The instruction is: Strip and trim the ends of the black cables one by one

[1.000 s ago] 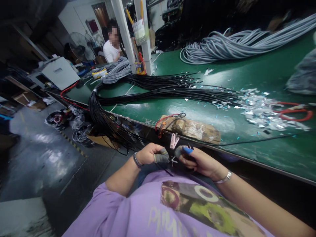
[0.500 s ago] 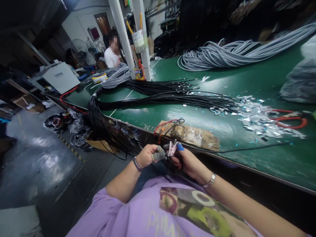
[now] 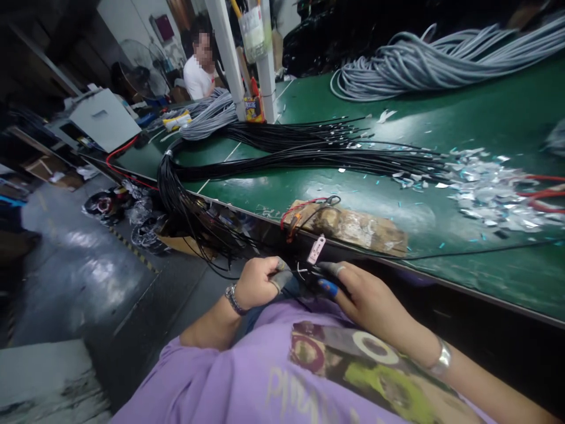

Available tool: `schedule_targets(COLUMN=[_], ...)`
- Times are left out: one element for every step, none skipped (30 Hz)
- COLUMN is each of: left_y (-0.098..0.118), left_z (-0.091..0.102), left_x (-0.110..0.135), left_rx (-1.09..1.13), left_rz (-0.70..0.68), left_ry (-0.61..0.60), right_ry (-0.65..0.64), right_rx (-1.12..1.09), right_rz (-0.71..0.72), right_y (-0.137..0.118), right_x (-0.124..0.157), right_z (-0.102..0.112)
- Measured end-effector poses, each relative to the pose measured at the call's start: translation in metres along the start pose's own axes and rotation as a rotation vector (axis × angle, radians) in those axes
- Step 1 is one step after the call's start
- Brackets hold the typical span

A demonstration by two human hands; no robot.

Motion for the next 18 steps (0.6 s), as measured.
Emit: schedule_targets(left_y=[0.001, 0.003, 0.004, 0.006, 0.009, 0.011, 0.014, 0.016, 0.019, 0.021, 0.022, 0.023, 0.024, 0.024, 0.023, 0.022, 0.022, 0.021], left_z=[-0.001, -0.001, -0.001, -0.002, -0.002, -0.003, -0.003, -0.004, -0.005, -0.005, -0.006, -0.006, -0.007, -0.007, -0.007, -0.007, -0.007, -0.006], left_x=[0.001, 0.002, 0.003, 0.003, 0.003, 0.003, 0.003, 0.003, 0.003, 0.003, 0.003, 0.003, 0.003, 0.003, 0.003, 0.003, 0.003, 0.003], left_rx=[-0.050, -0.090, -0.127, -0.165, -0.204, -0.242, -0.277, -0.306, -0.330, -0.345, -0.354, -0.359, -0.362, -0.363, -0.362, -0.359, -0.353, -0.345], left_rz=[-0.011, -0.018, -0.022, -0.025, -0.030, -0.035, -0.042, -0.050, -0.057, -0.064, -0.070, -0.074, -0.076, -0.075, -0.072, -0.069, -0.064, -0.060], left_ry=[0.001, 0.003, 0.004, 0.003, -0.001, -0.007, -0.015, -0.023, -0.030, -0.037, -0.041, -0.044, -0.047, -0.049, -0.051, -0.054, -0.055, -0.055], right_ry=[-0.006, -0.016, -0.027, -0.037, -0.046, -0.055, -0.063, -0.073, -0.084, -0.094, -0.105, -0.112, -0.116, -0.120, -0.121, -0.123, -0.121, -0.113], right_rx=[0.043, 0.077, 0.103, 0.126, 0.147, 0.168, 0.190, 0.209, 0.223, 0.231, 0.233, 0.232, 0.229, 0.223, 0.212, 0.195, 0.173, 0.149], right_rz=[0.035, 0.066, 0.093, 0.114, 0.130, 0.139, 0.141, 0.138, 0.134, 0.131, 0.130, 0.131, 0.133, 0.131, 0.126, 0.119, 0.111, 0.106], right_y=[-0.005, -0.010, -0.014, -0.017, -0.019, -0.020, -0.021, -0.021, -0.021, -0.021, -0.020, -0.021, -0.020, -0.020, -0.019, -0.017, -0.016, -0.014], right_x=[0.001, 0.001, 0.001, 0.001, 0.001, 0.001, 0.000, 0.000, -0.001, -0.001, -0.002, -0.002, -0.002, -0.002, -0.001, -0.001, -0.001, -0.001], right_z=[-0.001, -0.003, -0.005, -0.007, -0.009, -0.011, -0.013, -0.015, -0.017, -0.018, -0.019, -0.020, -0.020, -0.020, -0.020, -0.020, -0.019, -0.018])
Point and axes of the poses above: each hand's wrist, its own x-axis away from the middle knuckle, its own z-axis out of the back of the hand, y = z × x, the point moved 10 cm from there along -x, towards the middle knuckle, and after that the axes turned 7 degrees about -x, right-handed, at the moved point
